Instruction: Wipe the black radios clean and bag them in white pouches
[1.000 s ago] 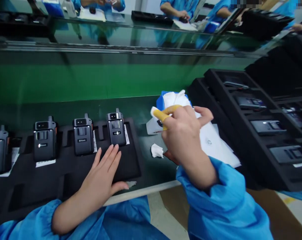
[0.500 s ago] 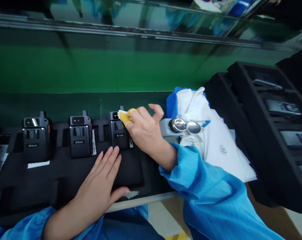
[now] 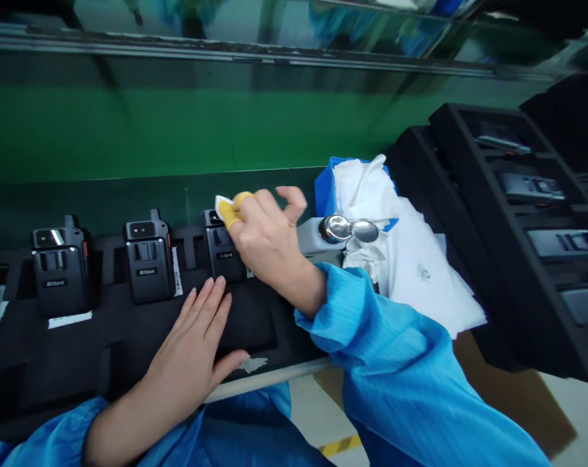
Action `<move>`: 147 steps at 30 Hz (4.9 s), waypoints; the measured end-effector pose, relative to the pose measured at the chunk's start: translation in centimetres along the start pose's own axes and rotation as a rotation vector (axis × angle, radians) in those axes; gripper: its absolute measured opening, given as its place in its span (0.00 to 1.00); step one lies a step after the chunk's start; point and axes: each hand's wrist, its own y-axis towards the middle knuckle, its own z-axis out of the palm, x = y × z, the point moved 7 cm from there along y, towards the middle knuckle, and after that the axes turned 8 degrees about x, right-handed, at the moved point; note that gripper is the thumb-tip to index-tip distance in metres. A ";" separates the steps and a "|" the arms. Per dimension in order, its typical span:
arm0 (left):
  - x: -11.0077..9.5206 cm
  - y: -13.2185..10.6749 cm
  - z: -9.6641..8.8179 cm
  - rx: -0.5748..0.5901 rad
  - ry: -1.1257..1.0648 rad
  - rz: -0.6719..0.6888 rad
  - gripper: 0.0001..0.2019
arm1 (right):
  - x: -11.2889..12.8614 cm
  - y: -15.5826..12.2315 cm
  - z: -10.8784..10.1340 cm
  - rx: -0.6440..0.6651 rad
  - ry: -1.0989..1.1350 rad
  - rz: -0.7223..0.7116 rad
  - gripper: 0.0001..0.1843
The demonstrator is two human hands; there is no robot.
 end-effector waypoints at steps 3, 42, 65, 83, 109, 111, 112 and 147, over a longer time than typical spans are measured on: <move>0.0 0.0 0.0 0.008 0.025 0.015 0.30 | 1.1 0.6 0.5 0.042 0.061 -0.053 0.16; 5.4 -5.4 -3.3 -0.092 0.125 -0.103 0.21 | 7.9 4.0 -0.4 0.152 0.245 -0.048 0.18; 5.5 -5.3 -3.2 -0.128 0.056 -0.071 0.20 | 9.8 4.9 1.0 0.193 0.172 -0.146 0.18; 5.8 -5.9 -3.6 -0.145 0.031 -0.098 0.21 | 12.6 0.0 -1.7 0.125 0.224 -0.288 0.16; 12.2 -11.2 -5.9 -0.294 0.141 -0.281 0.20 | 18.7 10.4 1.2 0.224 0.275 -0.321 0.22; 12.1 -11.2 -5.9 -0.298 0.127 -0.284 0.19 | 19.2 10.3 1.3 0.235 0.264 -0.381 0.22; 12.1 -11.2 -5.9 -0.298 0.121 -0.285 0.19 | 19.2 10.1 1.3 0.239 0.260 -0.405 0.22; 15.0 -15.8 -8.5 -0.486 0.027 -0.419 0.15 | 19.9 10.4 -2.0 0.203 0.352 -0.382 0.21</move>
